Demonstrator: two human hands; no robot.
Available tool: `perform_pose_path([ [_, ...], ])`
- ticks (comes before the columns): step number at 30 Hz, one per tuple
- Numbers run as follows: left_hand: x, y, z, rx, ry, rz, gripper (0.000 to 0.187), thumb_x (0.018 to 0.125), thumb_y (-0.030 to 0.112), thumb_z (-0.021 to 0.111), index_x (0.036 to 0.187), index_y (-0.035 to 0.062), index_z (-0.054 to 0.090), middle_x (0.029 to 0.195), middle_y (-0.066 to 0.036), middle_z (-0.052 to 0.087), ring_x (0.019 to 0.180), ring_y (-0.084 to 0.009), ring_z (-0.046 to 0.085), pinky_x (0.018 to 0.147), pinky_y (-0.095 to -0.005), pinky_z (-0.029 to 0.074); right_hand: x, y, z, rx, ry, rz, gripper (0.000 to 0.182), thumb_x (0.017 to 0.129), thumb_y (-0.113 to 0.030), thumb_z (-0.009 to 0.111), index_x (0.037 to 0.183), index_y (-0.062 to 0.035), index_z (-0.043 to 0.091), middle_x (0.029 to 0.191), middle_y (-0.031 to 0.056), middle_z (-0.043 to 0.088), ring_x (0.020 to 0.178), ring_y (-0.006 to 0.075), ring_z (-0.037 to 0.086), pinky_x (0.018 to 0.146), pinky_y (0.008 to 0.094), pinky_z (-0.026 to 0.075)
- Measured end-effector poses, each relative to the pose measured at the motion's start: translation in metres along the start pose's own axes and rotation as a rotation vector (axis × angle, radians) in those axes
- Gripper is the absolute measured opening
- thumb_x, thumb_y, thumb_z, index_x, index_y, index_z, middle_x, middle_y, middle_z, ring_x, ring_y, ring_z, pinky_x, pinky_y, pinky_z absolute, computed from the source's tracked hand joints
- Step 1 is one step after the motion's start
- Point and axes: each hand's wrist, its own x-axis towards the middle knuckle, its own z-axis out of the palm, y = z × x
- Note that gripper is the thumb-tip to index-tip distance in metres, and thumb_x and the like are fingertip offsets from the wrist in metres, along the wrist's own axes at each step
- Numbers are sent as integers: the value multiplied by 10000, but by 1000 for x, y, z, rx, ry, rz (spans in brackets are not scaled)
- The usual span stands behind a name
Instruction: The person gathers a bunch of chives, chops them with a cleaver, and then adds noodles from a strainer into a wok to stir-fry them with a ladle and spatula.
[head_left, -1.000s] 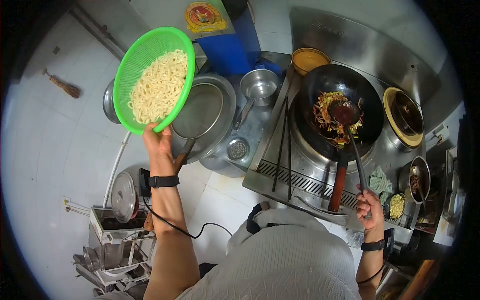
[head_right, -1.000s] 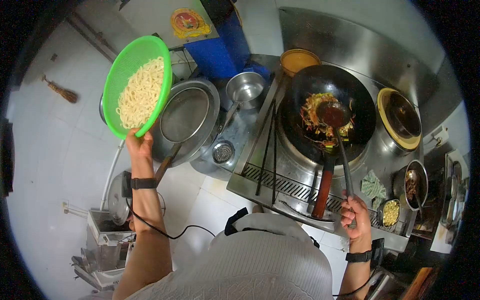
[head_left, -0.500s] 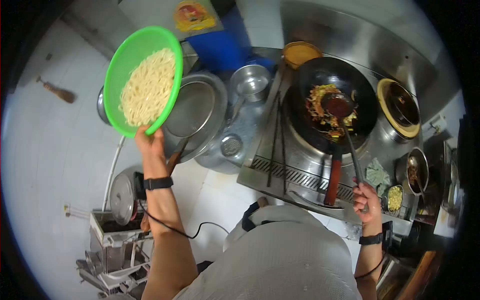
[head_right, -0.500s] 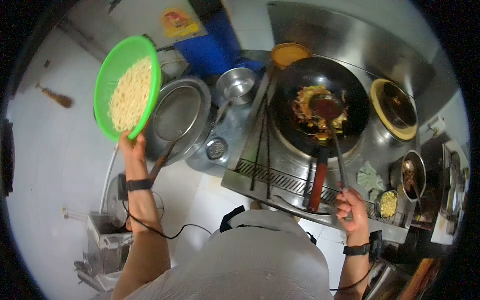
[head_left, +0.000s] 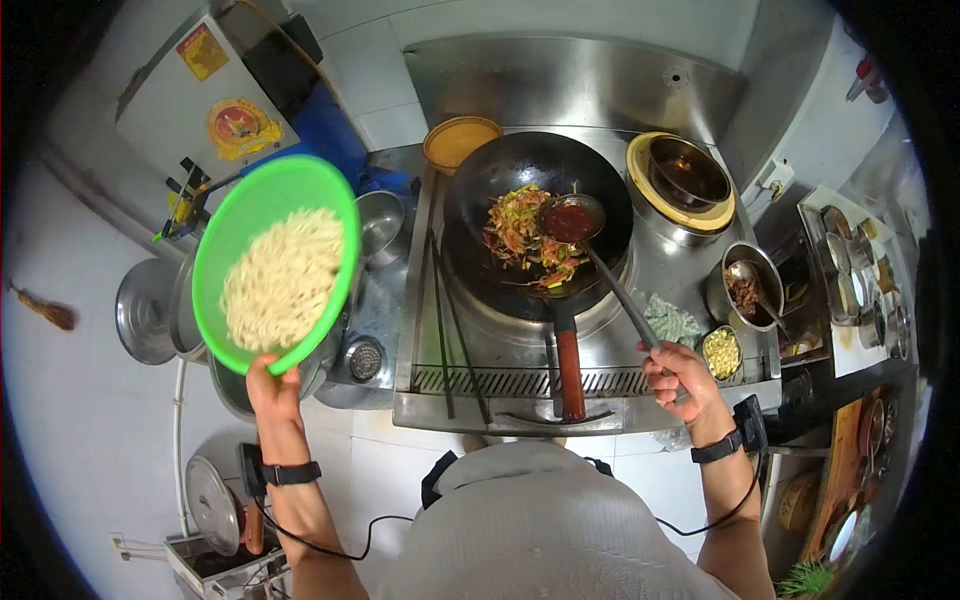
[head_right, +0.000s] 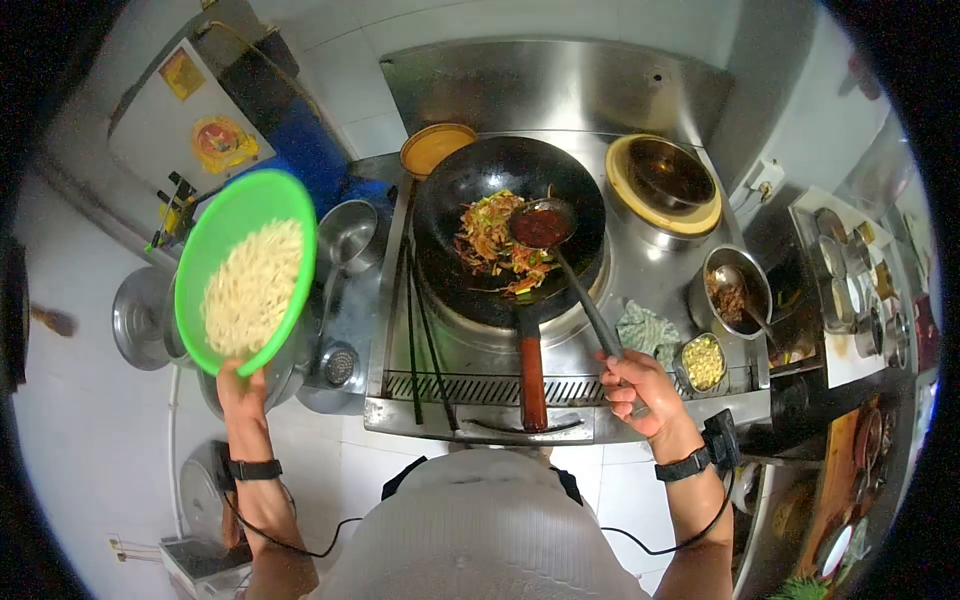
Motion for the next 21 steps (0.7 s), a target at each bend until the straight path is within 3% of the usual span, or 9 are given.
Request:
perform_pose_path([
  [2,2,-8,29,55,-76,-109,389,659,-52,387,1047,-39,411,1015,-157,484,902,-296,527,725,-403,502,-1,-4,-2,-33,27,-15,194,802,-113,510,961,-15,460,648,1,424,419,20,321,332,154,242],
  [6,-17,-36,116,330,-144,25,373,664,-76,387,1032,-23,414,889,-133,505,710,-227,561,493,-299,506,1,-4,-8,-32,44,-29,188,795,-109,516,948,-24,447,654,6,427,425,24,337,330,157,248],
  [8,-5,-53,142,421,-336,79,376,663,-84,389,1032,-21,431,826,-123,526,553,-198,537,370,-264,435,1,-3,-10,-37,29,-30,176,792,-99,515,937,-31,441,655,8,427,425,28,344,334,159,254],
  [10,-20,-74,185,488,-269,199,365,667,-77,401,1024,-24,453,773,-110,538,463,-177,494,308,-257,358,5,2,-11,-38,14,-39,165,793,-90,507,930,-38,432,652,13,426,423,36,351,338,169,268],
  [11,3,-86,187,585,-343,257,344,677,-66,407,1014,-32,469,772,-109,547,494,-165,514,311,-247,339,7,5,-12,-75,4,-44,161,793,-89,506,925,-40,428,651,15,425,421,41,352,339,175,276],
  [12,6,-91,197,748,-350,321,370,686,-65,397,1050,-35,458,834,-110,566,590,-187,555,425,-272,429,10,7,-13,-113,-5,-48,156,793,-87,504,920,-42,425,650,17,424,419,45,352,341,181,283],
  [14,34,-117,208,836,-539,699,432,685,-52,406,1113,-3,436,892,-176,585,710,-263,591,606,-316,467,12,9,-14,-125,-15,-40,140,796,-83,495,906,-41,419,647,23,422,416,57,358,339,197,296],
  [16,18,-122,226,1221,-495,874,496,677,-40,424,1166,44,416,936,-238,560,831,-339,565,728,-353,436,12,10,-12,-195,14,-30,138,791,-81,491,903,-28,430,654,28,435,422,56,346,340,191,269],
  [21,-1,-153,236,1520,-537,938,560,675,-47,464,1214,77,378,1058,-206,509,883,-354,531,715,-389,444,13,7,-11,-312,2,-21,127,814,-115,480,820,-52,370,639,36,426,430,87,388,351,233,336],
])
